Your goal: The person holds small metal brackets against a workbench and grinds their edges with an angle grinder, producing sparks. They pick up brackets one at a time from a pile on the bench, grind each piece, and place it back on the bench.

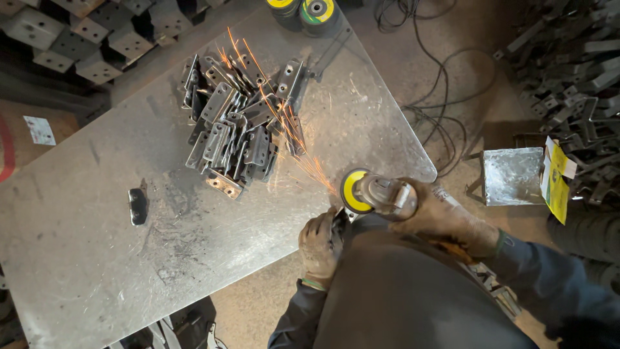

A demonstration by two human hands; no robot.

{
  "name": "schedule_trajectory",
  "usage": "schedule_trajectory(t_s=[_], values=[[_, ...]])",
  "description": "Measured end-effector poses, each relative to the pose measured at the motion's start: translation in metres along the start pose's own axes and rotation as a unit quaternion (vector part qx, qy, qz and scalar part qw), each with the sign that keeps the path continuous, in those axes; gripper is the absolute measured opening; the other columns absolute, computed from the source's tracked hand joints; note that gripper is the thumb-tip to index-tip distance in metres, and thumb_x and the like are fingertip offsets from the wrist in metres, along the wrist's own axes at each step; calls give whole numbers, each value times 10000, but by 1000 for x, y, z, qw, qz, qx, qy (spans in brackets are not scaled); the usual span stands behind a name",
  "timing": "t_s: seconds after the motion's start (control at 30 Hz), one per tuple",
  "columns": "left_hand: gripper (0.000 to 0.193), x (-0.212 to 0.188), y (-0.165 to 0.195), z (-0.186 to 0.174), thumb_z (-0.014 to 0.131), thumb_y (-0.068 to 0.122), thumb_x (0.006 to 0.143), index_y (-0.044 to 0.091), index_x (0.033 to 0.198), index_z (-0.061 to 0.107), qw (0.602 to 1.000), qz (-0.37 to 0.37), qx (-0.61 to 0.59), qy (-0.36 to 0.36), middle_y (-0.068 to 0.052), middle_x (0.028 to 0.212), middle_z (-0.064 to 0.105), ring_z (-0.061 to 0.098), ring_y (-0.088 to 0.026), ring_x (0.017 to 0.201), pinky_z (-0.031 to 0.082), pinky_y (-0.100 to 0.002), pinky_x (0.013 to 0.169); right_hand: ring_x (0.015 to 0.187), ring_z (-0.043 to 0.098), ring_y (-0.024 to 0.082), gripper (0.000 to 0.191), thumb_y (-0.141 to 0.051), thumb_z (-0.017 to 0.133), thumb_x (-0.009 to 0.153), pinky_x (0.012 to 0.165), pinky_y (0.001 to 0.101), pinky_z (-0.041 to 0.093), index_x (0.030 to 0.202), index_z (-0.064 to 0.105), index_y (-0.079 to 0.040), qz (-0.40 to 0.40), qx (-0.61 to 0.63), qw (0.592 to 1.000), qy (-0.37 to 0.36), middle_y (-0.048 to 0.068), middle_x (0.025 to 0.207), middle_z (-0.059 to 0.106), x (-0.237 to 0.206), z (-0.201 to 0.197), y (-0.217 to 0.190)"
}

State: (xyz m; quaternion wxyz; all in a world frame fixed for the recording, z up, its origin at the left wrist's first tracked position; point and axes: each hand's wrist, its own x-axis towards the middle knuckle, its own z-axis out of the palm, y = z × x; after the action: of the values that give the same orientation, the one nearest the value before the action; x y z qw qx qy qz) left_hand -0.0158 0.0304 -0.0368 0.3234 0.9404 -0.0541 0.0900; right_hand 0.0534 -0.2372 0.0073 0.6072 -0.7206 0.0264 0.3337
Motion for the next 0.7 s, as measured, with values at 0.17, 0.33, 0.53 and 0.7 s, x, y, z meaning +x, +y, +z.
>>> schedule_trajectory(t_s=[0.17,0.33,0.53,0.7], values=[[423,-5,1,-1,646,142,887,46,1298,666,985,91,110,92,-93,1172,684,658,-313,1032,525,-440,902,1040,666,155,747,-84,888,612,924,310,541,1298,599,-22,49,-5,999,-15,68,1123,718,-9,-2,-31],[425,-3,6,-2,627,102,888,36,1304,677,968,111,192,117,-93,1189,687,662,-274,1021,547,-409,906,1019,678,182,738,-77,847,621,896,337,554,1311,587,-56,122,-29,992,-23,87,1114,724,-23,-1,-54],[440,6,6,-11,629,141,859,36,1286,645,977,71,149,133,-122,1183,696,666,-321,1022,533,-435,887,1112,659,160,771,-59,846,614,965,314,527,1341,588,-50,83,58,994,-39,56,1195,718,-28,0,-27],[312,0,4,5,596,56,921,27,1231,621,986,-76,-58,135,-172,1178,705,680,-344,1063,551,-413,897,1098,649,165,828,-49,879,599,952,336,536,1352,536,-73,45,44,998,-27,60,1206,685,-11,2,-1]])
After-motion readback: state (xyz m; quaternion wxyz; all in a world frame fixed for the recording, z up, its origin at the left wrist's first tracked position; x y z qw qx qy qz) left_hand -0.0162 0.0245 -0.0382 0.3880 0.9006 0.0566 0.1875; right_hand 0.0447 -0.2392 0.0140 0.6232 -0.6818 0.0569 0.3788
